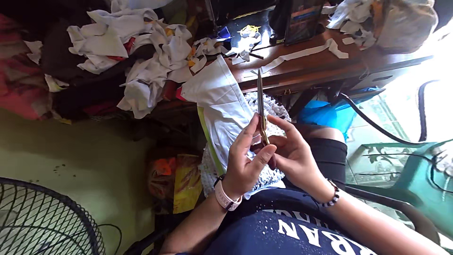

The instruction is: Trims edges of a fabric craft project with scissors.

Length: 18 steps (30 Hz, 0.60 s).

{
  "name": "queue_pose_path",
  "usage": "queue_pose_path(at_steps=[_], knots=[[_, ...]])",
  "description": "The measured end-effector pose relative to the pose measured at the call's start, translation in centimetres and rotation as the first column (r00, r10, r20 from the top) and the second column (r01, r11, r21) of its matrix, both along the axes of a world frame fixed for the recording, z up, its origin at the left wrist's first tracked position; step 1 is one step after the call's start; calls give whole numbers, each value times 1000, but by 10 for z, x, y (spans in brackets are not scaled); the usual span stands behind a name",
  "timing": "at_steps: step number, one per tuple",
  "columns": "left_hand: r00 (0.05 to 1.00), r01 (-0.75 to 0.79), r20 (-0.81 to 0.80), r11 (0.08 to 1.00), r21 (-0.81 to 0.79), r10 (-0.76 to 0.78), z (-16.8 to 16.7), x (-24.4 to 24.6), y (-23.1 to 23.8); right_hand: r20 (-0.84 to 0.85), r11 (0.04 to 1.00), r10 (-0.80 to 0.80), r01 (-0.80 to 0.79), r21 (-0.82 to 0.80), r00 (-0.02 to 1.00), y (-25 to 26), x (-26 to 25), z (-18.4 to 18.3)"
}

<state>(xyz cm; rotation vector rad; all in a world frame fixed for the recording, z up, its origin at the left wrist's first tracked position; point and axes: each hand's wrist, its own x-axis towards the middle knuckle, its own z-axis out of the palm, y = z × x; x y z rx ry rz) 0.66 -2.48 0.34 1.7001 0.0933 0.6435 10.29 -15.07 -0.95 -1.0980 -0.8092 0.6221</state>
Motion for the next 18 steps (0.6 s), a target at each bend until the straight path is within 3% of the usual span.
queue_pose_path(at_steps=[5, 11, 15, 16, 18], knots=[[999, 47, -5, 932, 360, -48, -6, -13, 12, -221, 977, 190, -207, -59, 957, -25, 4, 0], [983, 175, -35, 877, 447, -179, -8, -24, 5, -258, 962, 235, -261, -75, 937, -57, -1, -14], [974, 200, 34, 927, 316, -222, -9, -26, -6, -256, 969, 221, -241, -48, 941, -72, -9, -20], [973, 215, 38, 949, 231, -230, -9, -26, -9, -272, 971, 215, -234, -41, 938, -74, -12, -20], [976, 216, 29, 972, -90, -214, -7, -27, -18, -290, 975, 206, -222, -23, 935, -78, -18, -21]])
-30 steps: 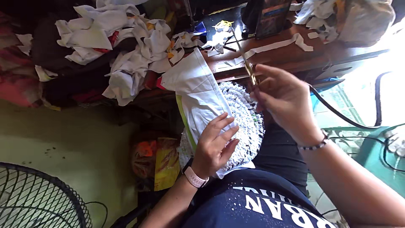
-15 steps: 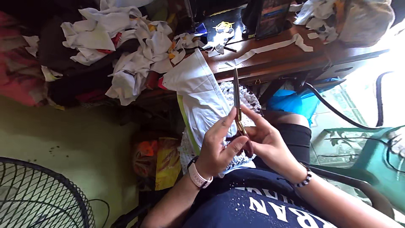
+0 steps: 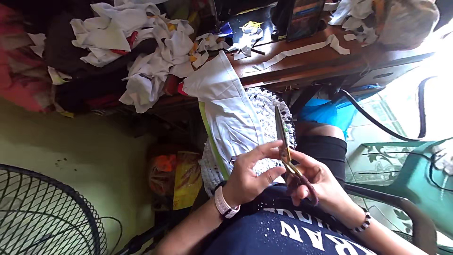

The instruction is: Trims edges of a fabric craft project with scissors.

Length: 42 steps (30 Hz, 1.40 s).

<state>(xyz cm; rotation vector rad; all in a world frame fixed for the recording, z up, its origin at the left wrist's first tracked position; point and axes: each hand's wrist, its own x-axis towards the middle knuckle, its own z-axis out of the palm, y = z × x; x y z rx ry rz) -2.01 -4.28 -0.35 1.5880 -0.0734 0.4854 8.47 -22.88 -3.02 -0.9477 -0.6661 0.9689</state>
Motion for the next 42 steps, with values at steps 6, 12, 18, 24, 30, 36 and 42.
queue_pose_path(at_steps=[6, 12, 18, 24, 30, 36, 42], knots=[[990, -14, -140, 944, -328, -34, 2, 4, -15, -54, 993, 60, -54, 102, 997, 0, -17, 0], [982, 152, -7, 806, -572, -190, -1, 8, -10, -82, 989, 122, -115, 89, 989, -1, -20, 3], [966, 246, 98, 737, -630, -239, -2, 7, -8, -24, 996, 86, -86, 9, 996, 0, -21, 2], [945, 321, 146, 743, -587, -294, -3, 6, -3, 77, 987, 146, -150, 55, 986, 1, -17, -1], [928, 368, 173, 728, -579, -331, -3, 5, -4, 73, 975, 202, -208, 81, 977, 2, -17, -2], [916, 397, 198, 716, -574, -350, -4, 6, -3, 59, 959, 262, -267, 96, 963, 2, -16, -3], [910, 409, 198, 713, -569, -364, -3, 6, -4, 95, 960, 256, -264, 94, 962, 2, -14, -5]])
